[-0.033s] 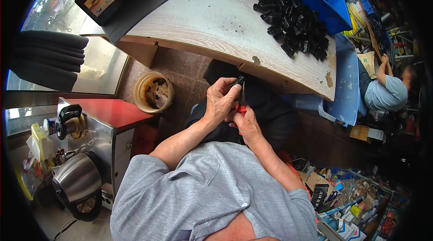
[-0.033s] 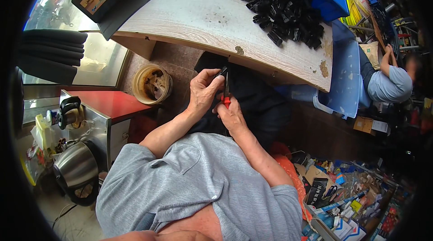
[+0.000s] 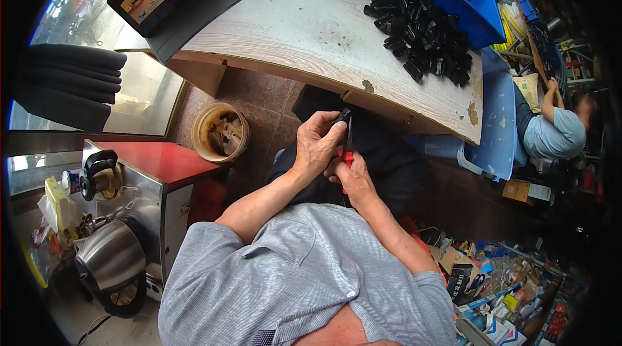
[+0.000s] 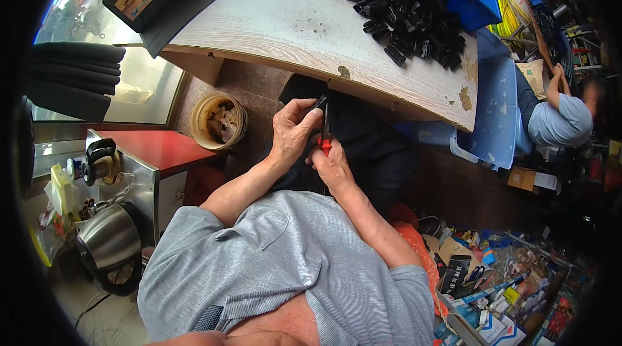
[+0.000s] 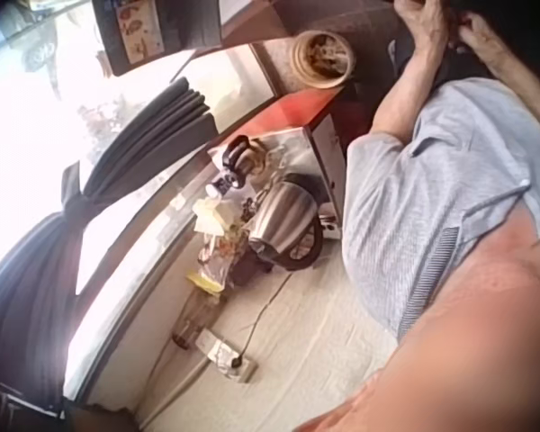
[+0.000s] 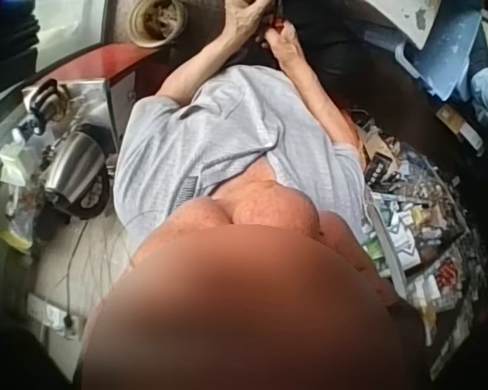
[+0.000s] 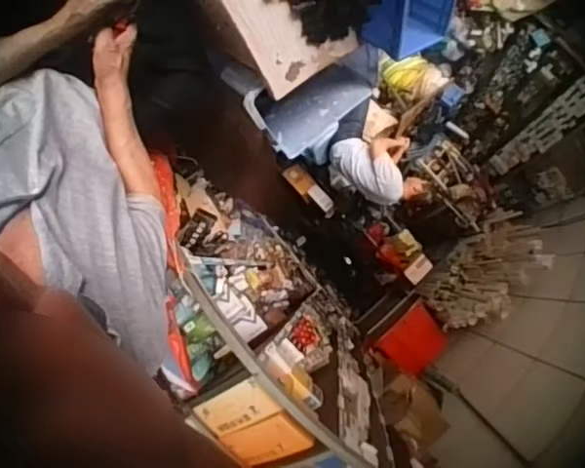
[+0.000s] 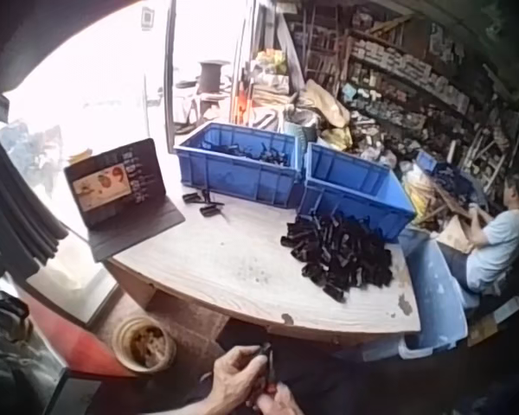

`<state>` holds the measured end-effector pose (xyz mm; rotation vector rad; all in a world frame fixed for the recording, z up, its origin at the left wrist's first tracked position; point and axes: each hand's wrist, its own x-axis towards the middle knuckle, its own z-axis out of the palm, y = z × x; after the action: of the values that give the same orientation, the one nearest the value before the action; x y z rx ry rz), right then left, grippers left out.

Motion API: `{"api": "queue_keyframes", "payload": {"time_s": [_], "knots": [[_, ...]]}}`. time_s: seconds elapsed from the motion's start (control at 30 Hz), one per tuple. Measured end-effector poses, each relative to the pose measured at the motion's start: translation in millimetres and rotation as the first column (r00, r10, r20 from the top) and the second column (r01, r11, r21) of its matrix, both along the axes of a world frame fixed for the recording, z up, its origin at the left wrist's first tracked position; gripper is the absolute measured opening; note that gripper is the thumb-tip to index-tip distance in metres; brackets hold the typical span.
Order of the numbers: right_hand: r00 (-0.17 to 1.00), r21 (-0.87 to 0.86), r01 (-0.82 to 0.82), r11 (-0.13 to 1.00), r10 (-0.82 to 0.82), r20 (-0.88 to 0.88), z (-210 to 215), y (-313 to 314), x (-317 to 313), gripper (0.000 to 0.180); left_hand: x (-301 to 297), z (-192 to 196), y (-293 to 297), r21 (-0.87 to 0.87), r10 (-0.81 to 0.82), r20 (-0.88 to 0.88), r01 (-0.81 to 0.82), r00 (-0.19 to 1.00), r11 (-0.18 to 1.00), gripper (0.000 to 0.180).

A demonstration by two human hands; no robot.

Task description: Trimming excess flash from small black plastic components using scissors and sorting them into bins.

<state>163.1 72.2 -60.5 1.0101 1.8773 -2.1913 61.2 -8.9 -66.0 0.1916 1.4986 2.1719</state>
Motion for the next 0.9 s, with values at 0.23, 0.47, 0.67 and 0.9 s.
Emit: {"api": "queue_keyframes", "payload": {"time_s": [0.23, 0.47, 0.67, 0.9], "knots": [[0.994, 0.011, 0.062, 0.998, -0.063, 0.086, 10, -4, -3, 0.009, 1, -10, 0, -0.024, -0.034, -0.019, 0.033, 0.999, 0.999, 0.024], [0.995, -0.007, 0.072, 0.997, -0.071, 0.069, 6, 0, 0, 0.012, 2, -17, 8, -0.052, -0.035, -0.047, 0.032, 0.998, 0.998, 0.022], [0.999, -0.022, 0.031, 0.999, -0.03, 0.033, 8, 11, 7, 0.025, -11, -12, 3, -0.225, -0.093, -0.192, 0.049, 0.977, 0.973, 0.02], [0.979, -0.156, 0.202, 0.967, -0.205, -0.001, 4, 21, 22, 0.02, -70, 69, 67, -0.2, -0.195, -0.491, 0.108, 0.849, 0.974, 0.02]]}}
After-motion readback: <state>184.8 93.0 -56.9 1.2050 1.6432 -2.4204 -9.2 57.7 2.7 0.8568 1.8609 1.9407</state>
